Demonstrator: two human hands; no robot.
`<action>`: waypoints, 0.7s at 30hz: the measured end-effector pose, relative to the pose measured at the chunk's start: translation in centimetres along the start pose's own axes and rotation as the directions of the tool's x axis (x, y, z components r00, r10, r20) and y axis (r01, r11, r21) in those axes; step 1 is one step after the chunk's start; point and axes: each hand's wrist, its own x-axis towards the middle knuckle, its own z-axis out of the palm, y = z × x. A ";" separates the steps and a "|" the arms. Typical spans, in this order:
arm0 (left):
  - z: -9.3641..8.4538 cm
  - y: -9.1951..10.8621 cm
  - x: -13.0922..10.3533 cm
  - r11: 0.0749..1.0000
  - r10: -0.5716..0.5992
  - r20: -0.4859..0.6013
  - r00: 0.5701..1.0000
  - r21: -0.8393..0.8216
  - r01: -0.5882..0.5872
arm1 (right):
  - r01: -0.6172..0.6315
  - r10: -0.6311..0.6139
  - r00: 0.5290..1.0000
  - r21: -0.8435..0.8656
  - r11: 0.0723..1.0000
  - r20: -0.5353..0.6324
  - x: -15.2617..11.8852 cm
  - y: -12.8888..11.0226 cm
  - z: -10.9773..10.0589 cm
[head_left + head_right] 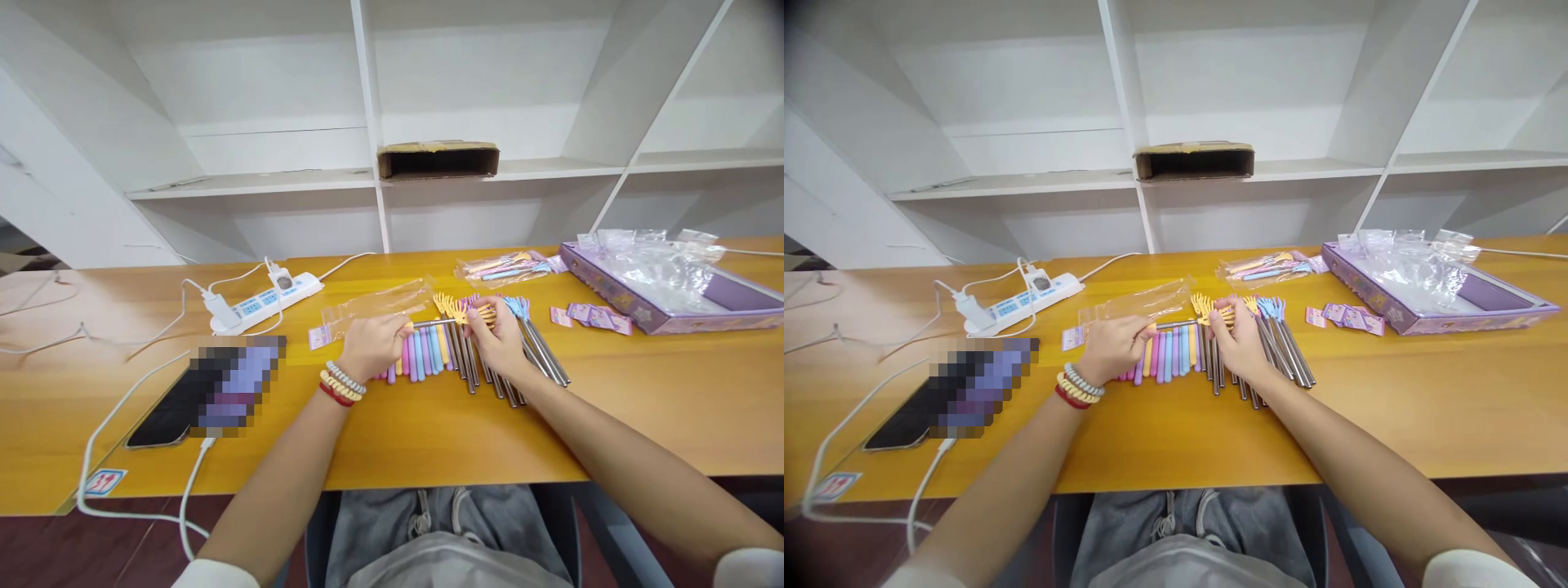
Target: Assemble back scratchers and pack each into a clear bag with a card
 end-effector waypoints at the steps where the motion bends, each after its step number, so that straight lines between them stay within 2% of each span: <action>1: 0.1 0.4 -0.1 1.000 -0.002 -0.001 1.000 -0.006 0.002 | 0.023 -0.023 1.000 -0.012 1.000 -0.014 -0.3 -0.2 0.2; 7: 0.5 2.4 -0.2 0.997 -0.013 -0.033 0.999 -0.079 0.010 | 0.099 -0.104 0.982 -0.043 0.994 -0.156 -0.4 -1.4 -0.7; 10: 0.7 3.0 -0.1 0.996 -0.041 -0.038 0.998 -0.086 0.038 | 0.091 -0.096 0.982 -0.036 0.995 -0.161 -0.1 -1.4 -0.8; 14: 0.7 2.9 0.0 0.992 -0.043 -0.033 0.999 -0.121 0.038 | 0.026 -0.020 0.997 0.075 0.997 -0.077 0.4 -1.0 -1.2; 18: 1.0 2.7 0.0 0.965 -0.023 -0.074 0.997 -0.261 0.002 | -0.071 0.064 0.997 0.271 0.960 0.034 0.4 -1.0 -1.5; 21: 1.5 2.7 -0.2 0.946 0.003 -0.134 0.991 -0.320 -0.046 | -0.115 0.056 0.975 0.276 0.954 0.213 0.0 -1.1 -1.0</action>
